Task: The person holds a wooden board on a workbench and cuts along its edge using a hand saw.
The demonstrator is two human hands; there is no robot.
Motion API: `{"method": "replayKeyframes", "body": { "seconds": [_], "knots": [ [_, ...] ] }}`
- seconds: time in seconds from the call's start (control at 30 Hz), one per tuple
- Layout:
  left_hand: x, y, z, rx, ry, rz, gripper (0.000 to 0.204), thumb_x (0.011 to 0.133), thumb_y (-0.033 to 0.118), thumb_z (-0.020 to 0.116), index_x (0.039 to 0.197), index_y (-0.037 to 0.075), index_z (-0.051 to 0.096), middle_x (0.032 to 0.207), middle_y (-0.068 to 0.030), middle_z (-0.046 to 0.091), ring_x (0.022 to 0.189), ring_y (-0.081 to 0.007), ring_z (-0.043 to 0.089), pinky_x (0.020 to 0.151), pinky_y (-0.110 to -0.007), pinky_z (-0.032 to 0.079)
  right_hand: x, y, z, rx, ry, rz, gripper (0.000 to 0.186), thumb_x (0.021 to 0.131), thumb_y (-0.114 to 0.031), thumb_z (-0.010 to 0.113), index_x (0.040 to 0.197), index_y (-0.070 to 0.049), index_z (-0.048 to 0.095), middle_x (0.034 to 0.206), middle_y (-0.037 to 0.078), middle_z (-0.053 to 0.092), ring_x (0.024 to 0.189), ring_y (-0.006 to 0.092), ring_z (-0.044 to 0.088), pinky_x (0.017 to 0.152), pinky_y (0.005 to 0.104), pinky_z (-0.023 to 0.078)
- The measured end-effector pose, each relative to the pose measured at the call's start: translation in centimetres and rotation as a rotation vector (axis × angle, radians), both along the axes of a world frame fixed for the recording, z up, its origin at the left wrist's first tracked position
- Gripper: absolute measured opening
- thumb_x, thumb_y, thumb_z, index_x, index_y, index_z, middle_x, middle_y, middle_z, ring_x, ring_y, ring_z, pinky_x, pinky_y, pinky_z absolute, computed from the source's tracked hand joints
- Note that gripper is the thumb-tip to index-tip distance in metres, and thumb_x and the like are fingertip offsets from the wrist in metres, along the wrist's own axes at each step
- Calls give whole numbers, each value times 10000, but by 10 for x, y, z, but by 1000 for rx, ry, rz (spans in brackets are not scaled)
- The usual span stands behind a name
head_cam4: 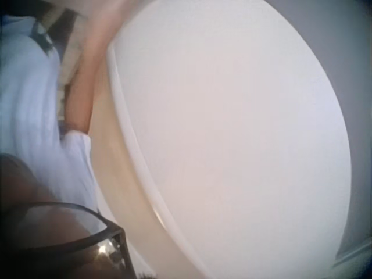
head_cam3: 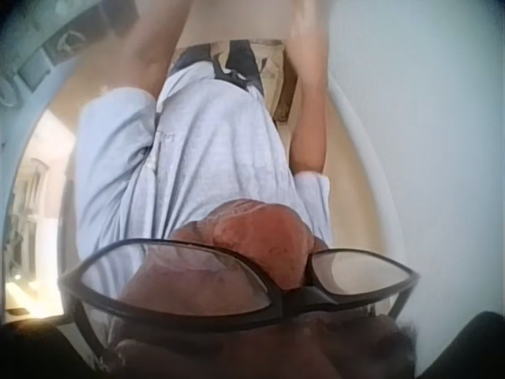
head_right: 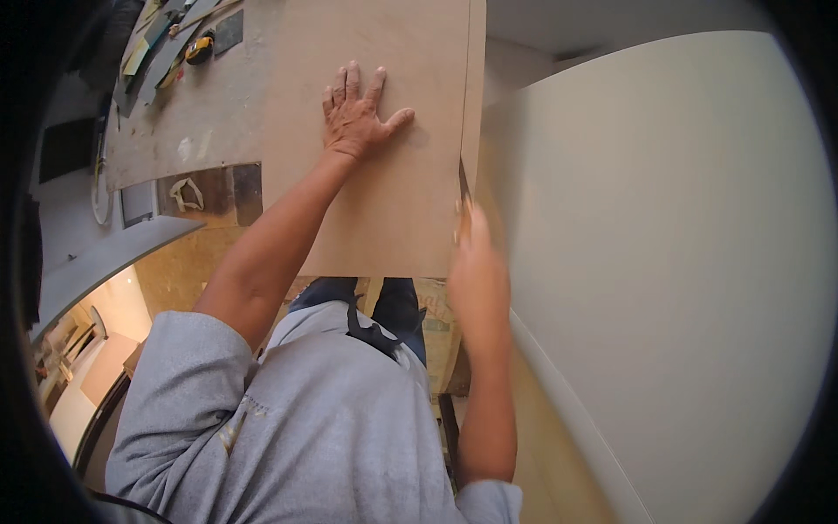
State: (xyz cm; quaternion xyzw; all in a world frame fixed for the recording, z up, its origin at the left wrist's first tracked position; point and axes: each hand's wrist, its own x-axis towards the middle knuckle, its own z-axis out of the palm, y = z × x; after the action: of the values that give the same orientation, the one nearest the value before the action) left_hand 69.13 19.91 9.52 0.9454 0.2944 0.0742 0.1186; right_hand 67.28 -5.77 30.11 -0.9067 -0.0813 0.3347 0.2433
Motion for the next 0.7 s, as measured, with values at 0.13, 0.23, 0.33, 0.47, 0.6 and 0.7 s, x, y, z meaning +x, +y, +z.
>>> {"method": "replayKeyframes", "body": {
  "seconds": [0.13, 0.23, 0.33, 0.47, 0.6, 0.7],
  "knots": [
    [7, -2, 8, -22, -14, -8, 996, 895, 813, 565, 1683, 235, 373, 1761, -215, 221, 1649, -382, 134, 1313, -570, 95, -92, -78, 9, 89, -222, 53, 568, 1080, -75, 437, 1642, -129, 376, 1310, 343, 658, 1154, 548, 640, 929, 595, 515],
    [8, 1, 10, -11, -20, -6, 991, 893, 806, 576, 1678, 233, 381, 1761, -216, 220, 1649, -382, 134, 1314, -567, 94, -67, -51, -16, -21, -115, -30, 489, 1107, -129, 416, 1594, -97, 439, 1223, 303, 710, 1074, 514, 681, 896, 577, 526],
    [12, -13, 13, -36, -24, -20, 989, 893, 797, 584, 1671, 217, 396, 1761, -220, 223, 1649, -383, 139, 1314, -564, 92, 32, 14, -54, -54, -106, 24, 453, 1110, -138, 418, 1557, -78, 464, 1146, 318, 715, 1065, 528, 671, 894, 574, 524],
    [13, -17, 11, -43, -14, -32, 999, 889, 809, 580, 1674, 222, 389, 1767, -215, 212, 1651, -380, 133, 1316, -561, 87, 45, 13, -41, -32, -102, 55, 471, 1098, -139, 427, 1566, -84, 452, 1121, 354, 697, 1050, 554, 666, 869, 604, 518],
    [-5, 0, 4, -18, 7, 18, 1011, 881, 822, 578, 1680, 234, 381, 1769, -213, 206, 1654, -379, 124, 1319, -559, 80, -68, -50, 26, -29, -31, -19, 493, 1102, -130, 421, 1593, -94, 431, 1250, 321, 686, 1092, 526, 669, 901, 576, 526],
    [8, -6, 12, -39, 3, -4, 1019, 877, 832, 573, 1685, 243, 374, 1768, -219, 209, 1656, -378, 118, 1318, -557, 79, -97, -75, 12, -22, -147, -32, 498, 1110, -118, 397, 1608, -122, 419, 1279, 315, 679, 1066, 527, 668, 898, 560, 535]
  ]
}}
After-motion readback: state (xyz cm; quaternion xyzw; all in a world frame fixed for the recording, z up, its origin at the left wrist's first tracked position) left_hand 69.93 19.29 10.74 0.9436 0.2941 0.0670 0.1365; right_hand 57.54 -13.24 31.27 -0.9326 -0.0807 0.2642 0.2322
